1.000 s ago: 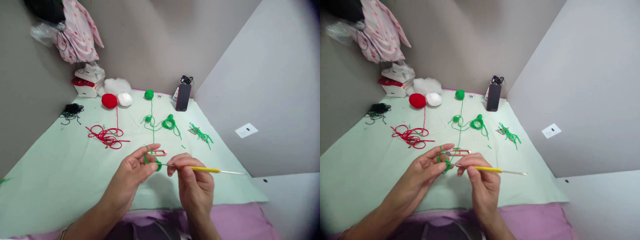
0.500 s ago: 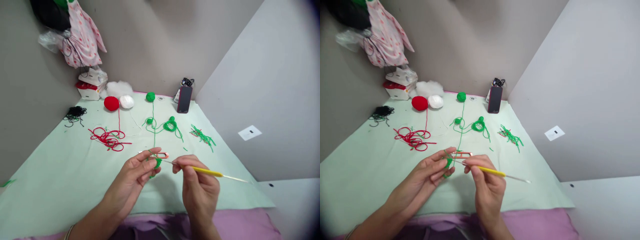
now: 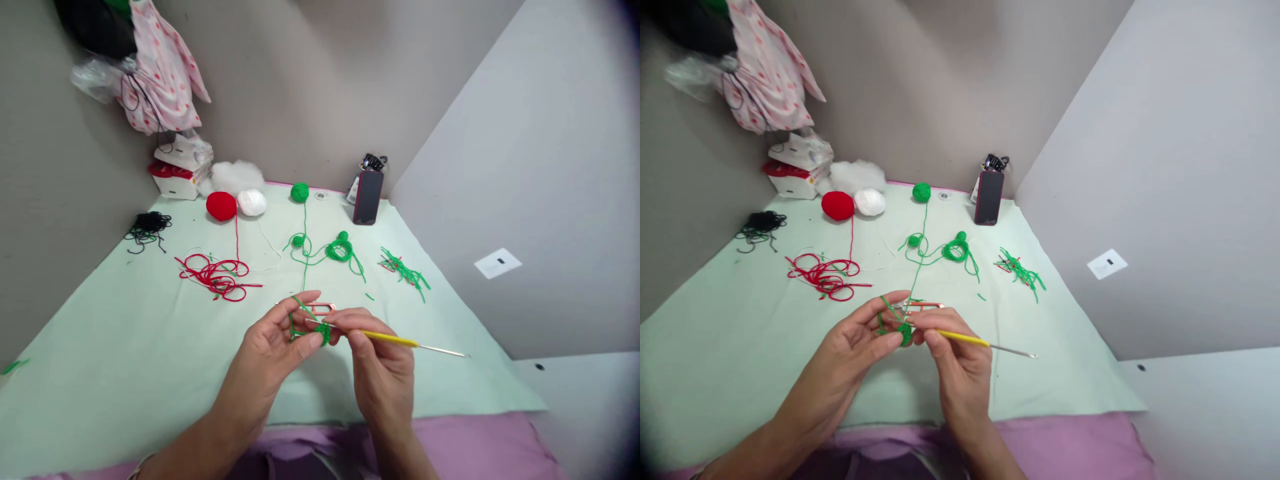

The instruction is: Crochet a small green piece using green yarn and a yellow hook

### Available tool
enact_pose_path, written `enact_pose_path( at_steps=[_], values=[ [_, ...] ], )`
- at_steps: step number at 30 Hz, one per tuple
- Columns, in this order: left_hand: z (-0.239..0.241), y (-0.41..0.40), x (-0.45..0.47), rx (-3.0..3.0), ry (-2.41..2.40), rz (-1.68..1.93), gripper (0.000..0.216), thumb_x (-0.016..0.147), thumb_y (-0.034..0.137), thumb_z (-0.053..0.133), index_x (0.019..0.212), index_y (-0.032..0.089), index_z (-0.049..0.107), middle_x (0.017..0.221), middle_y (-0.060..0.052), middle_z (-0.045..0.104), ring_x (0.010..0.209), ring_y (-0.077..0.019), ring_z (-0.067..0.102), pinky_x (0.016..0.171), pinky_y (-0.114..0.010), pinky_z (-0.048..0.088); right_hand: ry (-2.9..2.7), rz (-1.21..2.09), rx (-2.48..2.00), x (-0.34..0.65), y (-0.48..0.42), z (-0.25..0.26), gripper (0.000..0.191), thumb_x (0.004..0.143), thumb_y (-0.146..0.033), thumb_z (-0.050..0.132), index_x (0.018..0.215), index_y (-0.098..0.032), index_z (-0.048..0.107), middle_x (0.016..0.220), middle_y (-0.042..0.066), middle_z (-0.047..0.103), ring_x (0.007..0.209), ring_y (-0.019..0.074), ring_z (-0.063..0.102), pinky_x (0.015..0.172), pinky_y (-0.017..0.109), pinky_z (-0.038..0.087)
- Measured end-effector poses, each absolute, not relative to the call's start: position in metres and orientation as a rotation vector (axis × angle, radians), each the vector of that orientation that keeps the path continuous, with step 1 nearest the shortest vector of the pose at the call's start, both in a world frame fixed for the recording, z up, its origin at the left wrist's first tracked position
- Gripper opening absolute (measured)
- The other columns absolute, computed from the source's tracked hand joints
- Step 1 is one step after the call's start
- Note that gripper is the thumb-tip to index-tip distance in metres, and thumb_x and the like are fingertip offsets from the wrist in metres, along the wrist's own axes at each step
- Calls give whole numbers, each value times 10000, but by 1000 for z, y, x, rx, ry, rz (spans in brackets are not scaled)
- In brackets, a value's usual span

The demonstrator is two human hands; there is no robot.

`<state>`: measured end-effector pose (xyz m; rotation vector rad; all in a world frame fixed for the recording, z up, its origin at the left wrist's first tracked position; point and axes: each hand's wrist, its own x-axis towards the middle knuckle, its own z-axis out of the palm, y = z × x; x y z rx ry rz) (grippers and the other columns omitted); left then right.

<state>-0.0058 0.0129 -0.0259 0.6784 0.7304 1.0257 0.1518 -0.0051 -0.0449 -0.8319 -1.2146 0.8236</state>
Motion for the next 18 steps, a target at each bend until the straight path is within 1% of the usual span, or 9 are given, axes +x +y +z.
enact_pose_path(
  at_steps=[2,3,5,7,9,11,14,16,18],
  values=[
    [-24,13,-5,651,723,1021,496,840,287,944,1309,287,782,1068,-19,822,1022,-191,744,1012,-341,545,-1219,826,-833,151,-6,-45,172,1062,-282,696,1078,-314,863,965,32,821,924,172,732,768,280,596],
    [-23,14,-5,633,721,1017,547,830,280,951,1345,279,764,1051,-19,819,990,-185,740,990,-337,551,-1222,828,-834,151,-6,-46,165,1057,-291,703,1073,-309,866,952,40,812,924,179,726,757,284,591],
    [-21,15,-7,586,716,982,631,805,264,964,1394,247,737,951,-9,798,865,-157,715,892,-307,560,-1207,847,-824,150,-6,-45,150,1043,-319,722,1055,-301,871,935,52,796,900,186,714,732,292,580],
    [-19,17,-10,535,690,912,648,786,256,970,1392,205,743,877,-3,766,763,-128,667,789,-273,543,-1133,908,-813,150,-5,-43,145,1024,-363,747,1012,-291,872,901,50,777,816,175,701,683,289,565],
    [-18,19,-13,497,646,846,601,777,254,969,1343,177,781,840,3,732,722,-108,626,754,-256,528,-1006,1001,-811,152,-3,-40,168,999,-406,773,950,-273,864,837,32,748,683,143,663,611,270,535],
    [-18,20,-15,488,620,829,539,770,266,972,1281,185,822,820,12,703,732,-104,611,779,-252,526,-881,1097,-827,155,0,-36,204,977,-425,796,892,-247,845,769,14,713,585,113,609,558,246,503],
    [-20,19,-15,548,671,872,447,764,306,978,1191,238,863,855,7,718,829,-124,638,861,-250,514,-815,1202,-830,158,2,-34,217,959,-424,816,854,-235,827,720,0,691,563,104,599,561,234,509],
    [-23,17,-14,636,717,913,380,785,312,967,1149,268,870,923,-4,752,916,-150,672,917,-264,510,-890,1180,-798,157,1,-35,201,968,-420,808,872,-247,839,756,11,726,597,115,627,589,243,537],
    [-25,16,-12,717,726,937,333,827,292,940,1151,289,863,969,-9,772,964,-171,704,963,-293,522,-1027,1082,-769,155,-1,-38,166,995,-392,780,928,-262,860,855,43,786,708,147,687,634,259,568]
  ],
)
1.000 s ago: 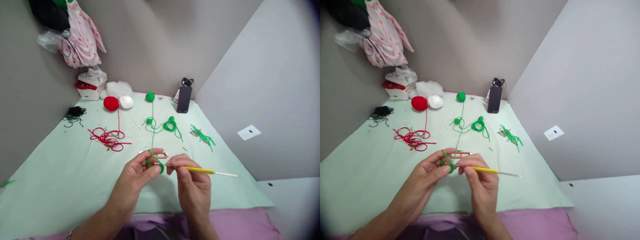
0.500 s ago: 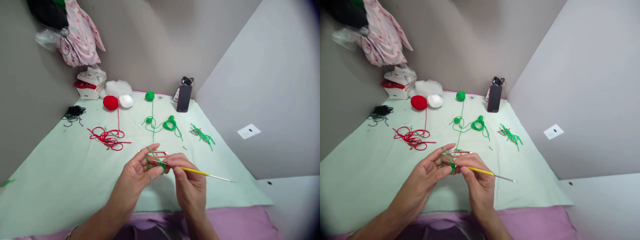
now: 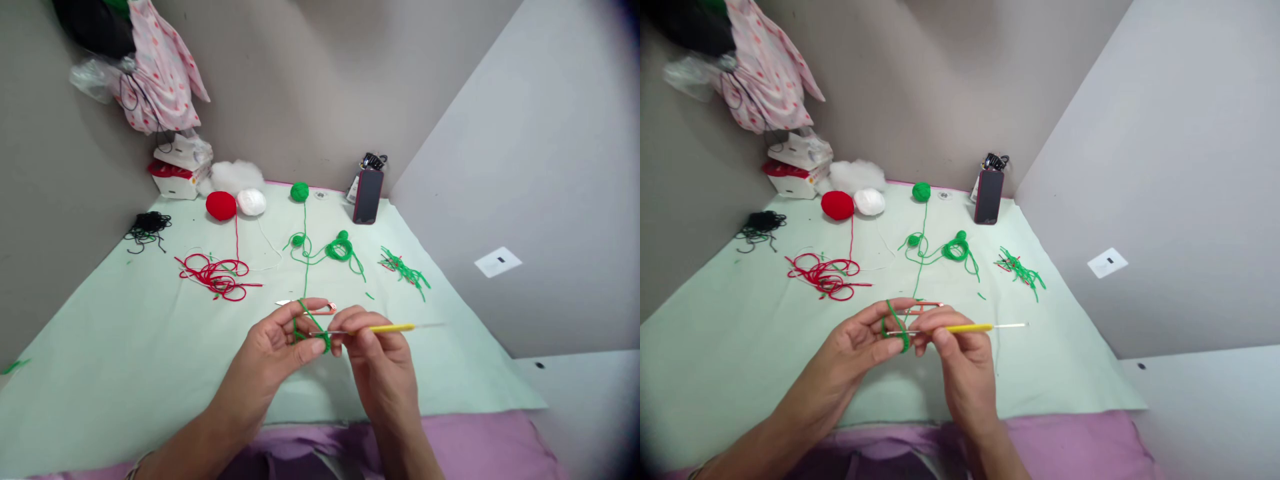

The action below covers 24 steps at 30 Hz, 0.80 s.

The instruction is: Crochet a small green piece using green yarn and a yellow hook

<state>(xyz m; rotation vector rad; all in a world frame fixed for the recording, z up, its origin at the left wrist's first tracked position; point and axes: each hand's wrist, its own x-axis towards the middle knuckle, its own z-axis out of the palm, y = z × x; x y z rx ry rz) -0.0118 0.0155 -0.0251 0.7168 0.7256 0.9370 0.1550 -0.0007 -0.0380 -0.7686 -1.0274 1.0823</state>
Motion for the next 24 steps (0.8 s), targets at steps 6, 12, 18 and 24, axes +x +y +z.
enact_pose_path(
  at_steps=[6,12,18,24],
  values=[
    [-26,15,-10,727,694,989,351,845,237,928,1175,321,845,936,19,743,966,-179,754,991,-317,564,-1146,923,-797,153,-4,-44,143,1037,-328,730,1040,-282,866,967,62,832,751,162,716,689,302,590],
    [-23,14,-13,784,788,993,324,855,267,918,1166,334,855,925,21,715,983,-165,708,963,-270,552,-1078,968,-788,155,-4,-43,154,1033,-348,738,978,-261,853,904,35,832,693,134,715,663,266,590],
    [-24,15,-13,857,822,1012,287,863,313,907,1148,323,866,909,13,687,906,-171,667,876,-267,537,-1005,1019,-764,154,-5,-40,208,1067,-368,676,972,-226,793,882,49,836,629,141,729,589,258,596],
    [-26,14,-13,880,829,1038,260,860,305,902,1117,318,867,895,8,675,901,-183,665,887,-283,540,-1186,860,-843,157,-13,-36,219,1117,-298,577,1058,-242,780,968,54,835,705,159,770,674,308,645]
  ],
)
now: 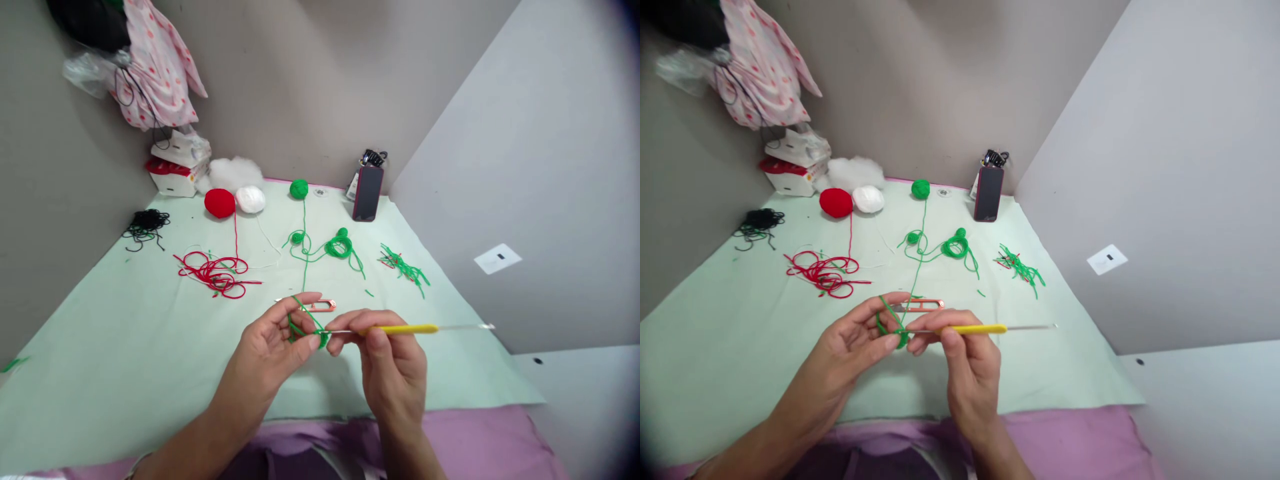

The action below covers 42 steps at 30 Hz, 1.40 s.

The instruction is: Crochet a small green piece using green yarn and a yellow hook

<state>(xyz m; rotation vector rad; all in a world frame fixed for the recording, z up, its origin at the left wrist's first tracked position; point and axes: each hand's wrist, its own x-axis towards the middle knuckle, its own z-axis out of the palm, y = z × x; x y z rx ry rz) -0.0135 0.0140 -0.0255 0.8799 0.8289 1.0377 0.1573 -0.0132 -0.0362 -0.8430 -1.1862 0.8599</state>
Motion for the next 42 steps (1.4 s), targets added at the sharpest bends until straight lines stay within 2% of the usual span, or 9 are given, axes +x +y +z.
enact_pose_path(
  at_steps=[6,19,22,25,27,30,34,38,42],
  values=[
    [-26,12,-13,944,935,1052,334,843,228,875,1167,306,848,843,23,670,865,-180,670,868,-288,545,-1561,542,-887,162,-22,-36,250,1108,-175,549,1210,-272,755,1036,72,839,940,216,792,819,381,657],
    [-24,11,-11,1057,987,1095,237,842,225,881,1054,331,871,833,31,731,997,-212,692,1050,-324,464,-1659,305,-902,163,-24,-43,247,1115,-229,538,1231,-281,750,968,68,841,934,234,820,759,369,682],
    [-24,11,-8,944,917,1057,266,825,257,915,1080,317,868,831,30,710,912,-188,660,973,-307,487,-1738,120,-1011,162,-26,-48,300,1065,-175,610,1269,-329,766,1069,68,837,898,229,818,724,356,684],
    [-23,14,-7,690,755,917,418,798,347,948,1199,296,844,794,30,652,784,-152,583,825,-277,502,-1798,9,-1067,161,-28,-53,461,992,-105,698,1346,-396,756,1164,61,817,988,246,810,798,372,692],
    [-22,16,-9,551,675,845,460,772,357,959,1207,257,848,755,35,597,714,-125,511,803,-267,503,-1759,50,-1025,159,-27,-53,416,1020,-134,671,1349,-373,757,1147,72,810,1001,252,795,806,388,688],
    [-22,18,-12,546,705,878,386,778,315,941,1148,232,875,741,38,569,675,-104,450,812,-253,498,-1456,350,-977,157,-22,-46,263,1093,-197,568,1190,-285,796,980,72,792,854,221,741,724,369,643],
    [-24,15,-13,739,775,950,365,827,264,906,1189,286,865,891,-3,677,841,-154,593,839,-265,500,-1259,677,-869,152,-13,-36,220,1105,-277,596,1067,-285,812,884,39,770,803,189,710,723,334,615],
    [-27,12,-9,812,789,1020,309,846,285,922,1148,328,876,1003,-12,732,934,-177,639,909,-292,517,-1387,610,-900,147,-11,-38,225,1087,-220,624,1141,-302,826,1000,58,838,967,229,774,856,388,648],
    [-28,14,-4,698,770,1010,380,815,321,957,1182,321,860,962,-11,756,1004,-197,661,941,-295,511,-1558,328,-990,149,-17,-49,322,1044,-127,657,1256,-318,806,1085,72,813,973,222,779,822,359,662]
  ],
)
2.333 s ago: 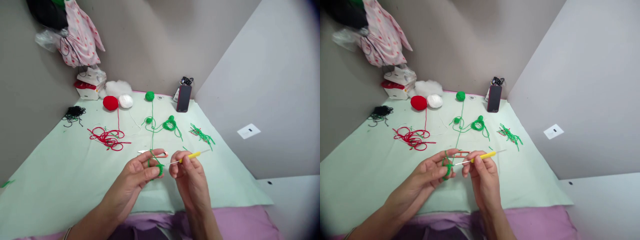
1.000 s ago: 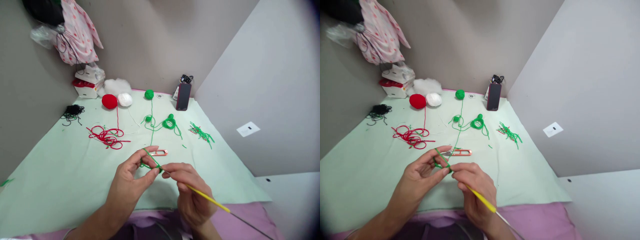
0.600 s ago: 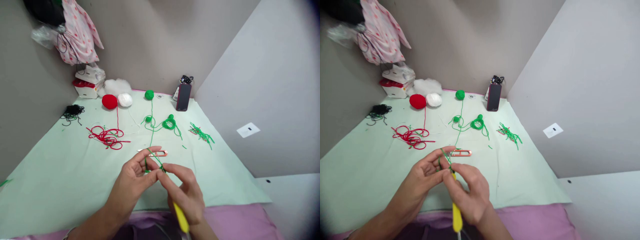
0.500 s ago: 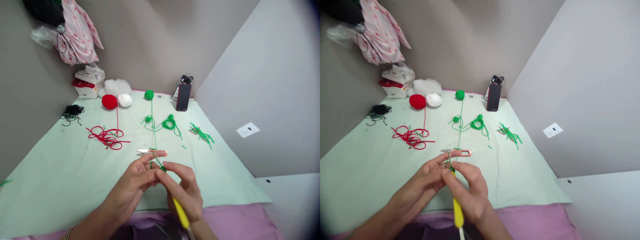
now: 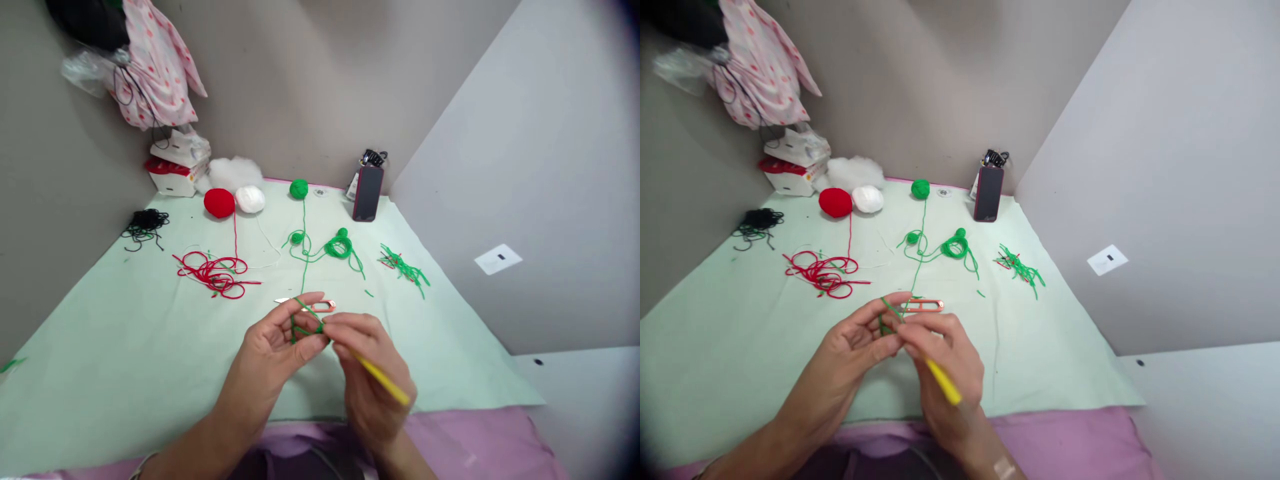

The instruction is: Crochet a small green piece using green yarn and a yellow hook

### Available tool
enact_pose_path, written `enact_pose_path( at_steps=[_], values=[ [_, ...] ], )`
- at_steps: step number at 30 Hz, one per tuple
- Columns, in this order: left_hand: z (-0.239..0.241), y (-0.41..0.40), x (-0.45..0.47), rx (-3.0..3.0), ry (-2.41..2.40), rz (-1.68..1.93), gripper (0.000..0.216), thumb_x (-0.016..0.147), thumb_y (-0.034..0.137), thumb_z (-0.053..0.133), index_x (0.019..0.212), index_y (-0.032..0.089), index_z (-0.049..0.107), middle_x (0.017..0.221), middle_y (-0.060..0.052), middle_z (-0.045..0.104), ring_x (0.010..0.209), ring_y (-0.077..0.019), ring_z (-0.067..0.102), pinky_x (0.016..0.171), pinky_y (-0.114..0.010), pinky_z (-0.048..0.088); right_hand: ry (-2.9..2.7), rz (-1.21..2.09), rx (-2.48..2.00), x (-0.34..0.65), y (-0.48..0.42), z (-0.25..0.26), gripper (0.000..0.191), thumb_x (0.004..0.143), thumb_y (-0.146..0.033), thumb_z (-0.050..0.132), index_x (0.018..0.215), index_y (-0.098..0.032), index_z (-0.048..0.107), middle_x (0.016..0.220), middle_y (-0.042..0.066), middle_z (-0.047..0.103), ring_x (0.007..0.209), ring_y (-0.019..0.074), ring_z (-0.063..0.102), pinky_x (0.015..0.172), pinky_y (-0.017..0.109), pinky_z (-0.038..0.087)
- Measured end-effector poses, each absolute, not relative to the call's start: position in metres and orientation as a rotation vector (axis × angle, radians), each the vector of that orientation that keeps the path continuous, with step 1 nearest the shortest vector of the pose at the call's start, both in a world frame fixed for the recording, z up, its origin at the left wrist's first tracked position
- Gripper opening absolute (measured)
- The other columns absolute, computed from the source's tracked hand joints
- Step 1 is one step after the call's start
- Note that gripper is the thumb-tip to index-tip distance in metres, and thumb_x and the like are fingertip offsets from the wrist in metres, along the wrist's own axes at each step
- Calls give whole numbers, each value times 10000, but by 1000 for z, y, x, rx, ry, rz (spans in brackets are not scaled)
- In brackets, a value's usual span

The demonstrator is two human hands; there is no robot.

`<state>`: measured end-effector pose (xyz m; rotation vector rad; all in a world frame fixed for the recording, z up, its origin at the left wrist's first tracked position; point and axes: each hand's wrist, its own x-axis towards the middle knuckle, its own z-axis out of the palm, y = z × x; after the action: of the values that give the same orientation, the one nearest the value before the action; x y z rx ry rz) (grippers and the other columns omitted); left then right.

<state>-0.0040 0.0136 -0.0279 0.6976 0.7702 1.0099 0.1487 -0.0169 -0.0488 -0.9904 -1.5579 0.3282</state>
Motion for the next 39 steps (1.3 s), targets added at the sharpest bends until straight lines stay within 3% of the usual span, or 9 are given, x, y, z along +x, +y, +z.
enact_pose_path(
  at_steps=[3,7,11,17,22,27,31,36,39],
  values=[
    [-27,16,-3,548,696,912,446,804,350,956,1224,250,845,1010,-42,763,930,-178,634,921,-301,513,-1703,126,-1013,155,-18,-52,405,1002,-79,691,1318,-313,790,1187,95,789,1044,238,772,832,354,660],
    [-26,19,-5,497,665,870,458,781,325,964,1215,232,851,1001,-35,756,742,-108,509,895,-291,511,-1562,316,-971,159,-13,-43,367,1031,-48,608,1252,-281,787,1050,56,787,947,194,753,797,322,648],
    [-29,17,-3,649,772,993,307,788,327,959,1076,257,882,909,-14,732,793,-131,536,738,-227,458,-1573,300,-950,152,-12,-37,366,1006,-3,615,1214,-249,790,1035,59,774,933,182,752,780,295,633],
    [-32,11,-2,798,844,1164,225,831,307,936,1050,340,892,860,21,701,859,-137,590,792,-217,485,-1565,212,-983,145,-21,-45,420,984,26,617,1262,-241,784,1090,81,764,965,190,756,755,285,621],
    [-26,15,-3,678,848,1096,348,804,299,951,1143,305,869,827,26,694,743,-115,541,708,-219,466,-1466,409,-949,151,-20,-46,312,1051,-91,613,1215,-275,803,1058,65,796,942,194,754,795,319,622],
    [-24,19,-3,658,848,1098,288,789,296,950,1062,257,870,845,4,699,741,-129,507,686,-238,443,-1320,601,-881,152,-16,-48,226,1106,-237,592,1157,-288,807,962,44,800,848,187,724,765,339,608],
    [-26,18,-3,712,876,1100,207,799,303,937,993,262,877,812,5,667,751,-144,490,701,-247,443,-1249,628,-879,149,-16,-48,250,1124,-220,549,1153,-275,791,932,31,786,831,177,711,754,338,592],
    [-25,16,-3,746,874,1103,118,811,298,923,915,273,875,789,11,661,781,-150,500,695,-236,435,-1319,454,-929,149,-17,-47,252,1110,-188,563,1126,-267,802,978,29,796,898,172,729,824,332,604],
    [-24,16,-1,720,843,1071,215,815,295,925,1018,264,865,861,0,714,820,-150,545,703,-240,442,-1386,441,-926,150,-18,-50,256,1101,-184,586,1185,-277,809,1132,56,818,1041,190,756,878,337,623]
  ],
)
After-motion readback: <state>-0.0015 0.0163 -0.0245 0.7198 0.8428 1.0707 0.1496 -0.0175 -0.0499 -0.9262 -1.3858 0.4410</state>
